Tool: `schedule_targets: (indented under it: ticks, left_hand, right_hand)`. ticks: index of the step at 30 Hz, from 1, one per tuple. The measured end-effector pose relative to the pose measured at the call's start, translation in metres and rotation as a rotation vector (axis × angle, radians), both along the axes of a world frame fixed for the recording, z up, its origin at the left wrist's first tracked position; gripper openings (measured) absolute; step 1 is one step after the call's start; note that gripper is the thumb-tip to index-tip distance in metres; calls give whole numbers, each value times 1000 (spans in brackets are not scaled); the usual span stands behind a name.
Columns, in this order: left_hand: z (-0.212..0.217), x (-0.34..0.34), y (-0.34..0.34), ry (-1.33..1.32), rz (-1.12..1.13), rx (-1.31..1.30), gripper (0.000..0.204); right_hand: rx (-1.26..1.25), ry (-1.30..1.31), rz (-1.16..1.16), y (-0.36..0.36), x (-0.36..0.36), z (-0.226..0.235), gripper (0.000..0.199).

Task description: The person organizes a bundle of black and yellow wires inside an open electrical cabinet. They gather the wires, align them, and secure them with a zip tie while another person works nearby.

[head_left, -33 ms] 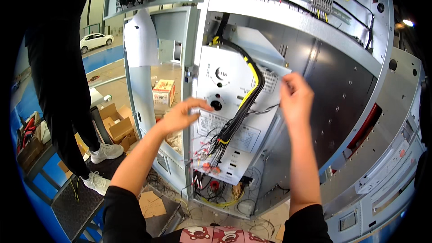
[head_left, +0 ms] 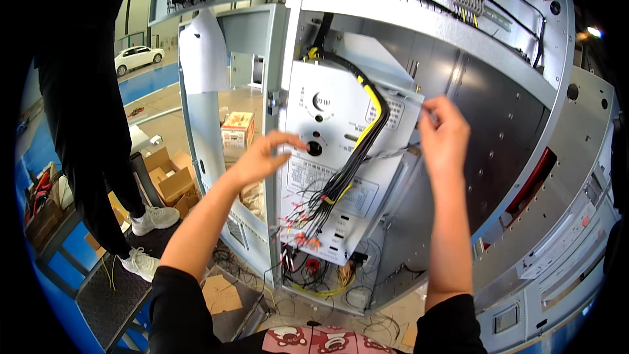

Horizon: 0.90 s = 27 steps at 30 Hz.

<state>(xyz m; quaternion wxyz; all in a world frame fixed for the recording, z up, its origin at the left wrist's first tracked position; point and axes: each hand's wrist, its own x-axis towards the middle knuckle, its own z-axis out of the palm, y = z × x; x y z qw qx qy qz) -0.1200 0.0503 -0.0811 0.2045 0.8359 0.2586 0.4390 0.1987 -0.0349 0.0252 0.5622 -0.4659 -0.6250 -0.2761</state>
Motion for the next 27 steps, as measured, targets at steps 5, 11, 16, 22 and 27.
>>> schedule_targets:
  ticks: [5, 11, 16, 22, 27]
  left_hand:
    - [66, 44, -40, -296, 33, 355, 21]
    - [87, 111, -48, -261, -74, 262, 35]
    - [58, 160, -43, -404, -431, -367, 66]
    - [74, 125, -51, -512, -371, -473, 34]
    - [74, 77, -55, -278, -356, -491, 32]
  right_hand:
    - [227, -73, -210, -48, 21, 26, 23]
    - [154, 277, 430, -64, 20, 37, 6]
    - [-363, 511, 1154, -59, 36, 29, 16]
    - [-98, 65, 118, -57, 67, 15, 21]
    - [37, 8, -129, -53, 166, -10, 17]
